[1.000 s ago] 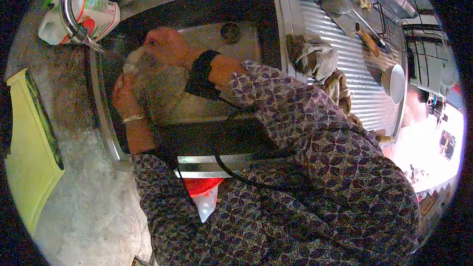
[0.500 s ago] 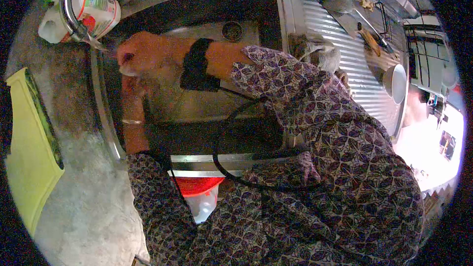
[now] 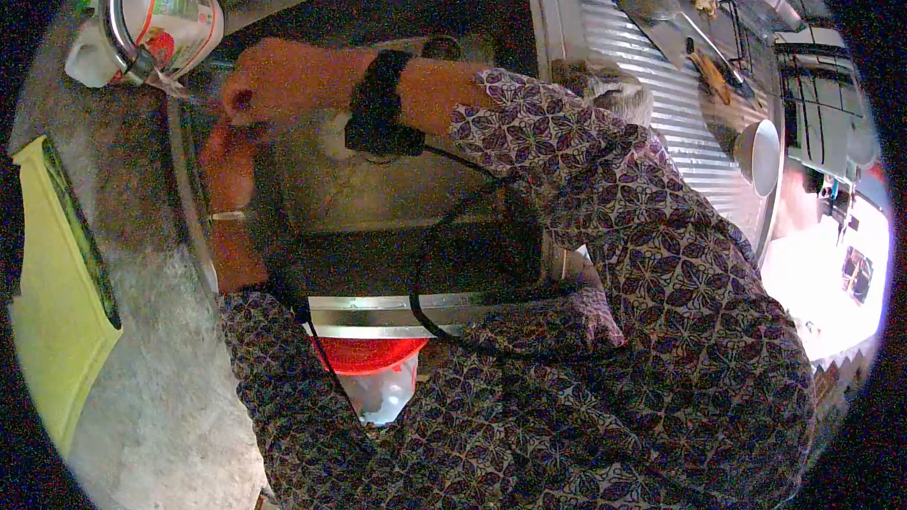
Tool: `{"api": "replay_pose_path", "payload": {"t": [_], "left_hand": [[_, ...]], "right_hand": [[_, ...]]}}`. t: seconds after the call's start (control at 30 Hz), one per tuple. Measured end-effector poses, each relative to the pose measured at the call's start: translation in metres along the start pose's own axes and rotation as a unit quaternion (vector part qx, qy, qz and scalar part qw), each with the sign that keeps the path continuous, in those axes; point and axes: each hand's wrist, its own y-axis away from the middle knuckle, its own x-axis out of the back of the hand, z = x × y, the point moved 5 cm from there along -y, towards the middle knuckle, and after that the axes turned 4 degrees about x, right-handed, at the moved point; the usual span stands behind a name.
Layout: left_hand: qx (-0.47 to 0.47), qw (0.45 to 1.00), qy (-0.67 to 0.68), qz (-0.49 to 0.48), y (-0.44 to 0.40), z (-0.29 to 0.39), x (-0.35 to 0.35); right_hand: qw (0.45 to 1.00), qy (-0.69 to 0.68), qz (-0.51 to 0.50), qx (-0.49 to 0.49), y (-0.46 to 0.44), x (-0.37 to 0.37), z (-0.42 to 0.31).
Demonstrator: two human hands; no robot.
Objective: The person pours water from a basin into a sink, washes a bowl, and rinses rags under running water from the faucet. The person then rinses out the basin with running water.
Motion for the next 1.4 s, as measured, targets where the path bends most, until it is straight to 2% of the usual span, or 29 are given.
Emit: {"api": "replay_pose_path", "payload": {"t": [0.07, 0.1, 0.17, 0.2, 0.27, 0.33, 0.4, 0.5, 0.53, 0.57, 0.6, 0.63, 0.67, 0.7, 0.77, 0.9, 0.93, 0.97, 1.0, 1.03, 1.07, 1.1, 1.13, 1.2, 1.27, 1.3, 1.33, 1.37, 1.4], "left_hand": [[0.060, 0.960, -0.266, 0.072, 0.001, -0.004, 0.018], [0.060, 0.959, -0.266, 0.071, 0.003, -0.002, 0.019], [-0.135, 0.947, -0.276, 0.095, 0.010, 0.023, 0.015], [-0.135, 0.947, -0.276, 0.095, 0.011, 0.027, 0.010], [-0.123, 0.985, -0.098, 0.069, 0.013, 0.034, 0.002], [-0.094, 0.986, -0.096, 0.095, 0.013, 0.024, 0.011], [-0.065, 0.986, -0.093, 0.121, 0.013, 0.005, 0.029], [-0.046, 0.976, -0.175, 0.121, 0.018, -0.016, 0.049], [0.004, 0.957, -0.258, 0.130, 0.025, -0.020, 0.050], [0.055, 0.929, -0.338, 0.138, 0.031, -0.025, 0.052], [0.055, 0.929, -0.338, 0.138, 0.032, -0.028, 0.054], [0.024, 0.903, -0.416, 0.108, 0.032, -0.030, 0.054], [-0.007, 0.868, -0.490, 0.077, 0.032, -0.033, 0.050], [-0.007, 0.868, -0.490, 0.076, 0.031, -0.036, 0.048], [-0.024, 0.942, -0.303, 0.145, 0.029, -0.038, 0.048], [0.045, 0.964, -0.247, 0.090, 0.020, -0.024, 0.027], [-0.064, 0.953, -0.286, 0.078, 0.021, -0.003, 0.010], [-0.171, 0.929, -0.322, 0.065, 0.022, 0.011, -0.003], [-0.171, 0.929, -0.322, 0.065, 0.018, 0.010, -0.005], [-0.187, 0.931, -0.288, 0.120, 0.016, 0.010, -0.002], [-0.202, 0.930, -0.254, 0.174, 0.017, 0.010, 0.002], [-0.202, 0.930, -0.254, 0.174, 0.016, 0.009, 0.004], [-0.176, 0.944, -0.223, 0.168, 0.013, 0.004, 0.009], [-0.150, 0.957, -0.191, 0.161, 0.010, -0.005, 0.015], [-0.041, 0.990, -0.117, 0.061, 0.005, -0.025, 0.010], [-0.041, 0.990, -0.117, 0.061, 0.005, -0.019, 0.008], [0.034, 0.988, -0.136, 0.068, 0.004, -0.013, 0.004], [0.108, 0.979, -0.154, 0.075, 0.005, -0.013, 0.001], [0.108, 0.979, -0.154, 0.074, 0.004, -0.012, -0.003]], "right_hand": [[1.000, 0.002, 0.004, -0.016, 0.001, 0.006, -0.002], [0.999, 0.004, 0.007, -0.032, 0.002, 0.008, 0.000], [0.997, 0.048, -0.008, -0.055, 0.012, -0.003, 0.018], [0.992, 0.092, -0.023, -0.078, 0.018, -0.011, 0.029], [0.991, 0.083, -0.024, -0.102, 0.032, -0.017, 0.039], [0.989, 0.073, -0.024, -0.126, 0.039, -0.014, 0.045], [0.987, 0.058, 0.018, -0.152, 0.040, -0.003, 0.051], [0.984, -0.015, 0.011, -0.176, 0.029, 0.007, 0.047], [0.984, -0.016, 0.011, -0.176, 0.028, 0.005, 0.052], [0.992, -0.004, 0.016, -0.125, 0.023, 0.003, 0.051], [0.997, 0.008, 0.021, -0.073, 0.019, 0.004, 0.044], [0.997, 0.008, 0.022, -0.073, 0.019, 0.005, 0.041], [0.989, -0.010, 0.020, -0.148, 0.023, 0.007, 0.045], [0.974, -0.029, 0.018, -0.222, 0.027, 0.007, 0.049], [0.969, -0.020, 0.025, -0.244, 0.025, 0.007, 0.053], [0.957, 0.029, 0.066, -0.280, 0.019, -0.022, 0.065], [0.955, 0.042, 0.077, -0.284, 0.017, -0.025, 0.060], [0.962, -0.004, 0.084, -0.258, 0.015, -0.029, 0.052], [0.967, -0.051, 0.091, -0.231, 0.012, -0.030, 0.042], [0.967, -0.051, 0.091, -0.231, 0.010, -0.025, 0.037], [0.978, -0.053, 0.049, -0.194, 0.006, -0.022, 0.028], [0.986, -0.054, 0.006, -0.155, 0.004, -0.023, 0.021], [0.986, -0.054, 0.006, -0.155, 0.002, -0.023, 0.016], [0.983, -0.153, 0.001, -0.103, 0.000, -0.028, 0.004], [0.990, -0.105, 0.019, -0.090, 0.000, -0.023, 0.005], [0.995, -0.057, 0.036, -0.076, 0.001, -0.020, 0.007], [0.995, -0.057, 0.036, -0.076, 0.005, -0.018, 0.012], [0.982, -0.031, 0.132, -0.132, 0.016, -0.006, 0.023], [0.956, -0.004, 0.226, -0.187, 0.030, 0.004, 0.039]]}}
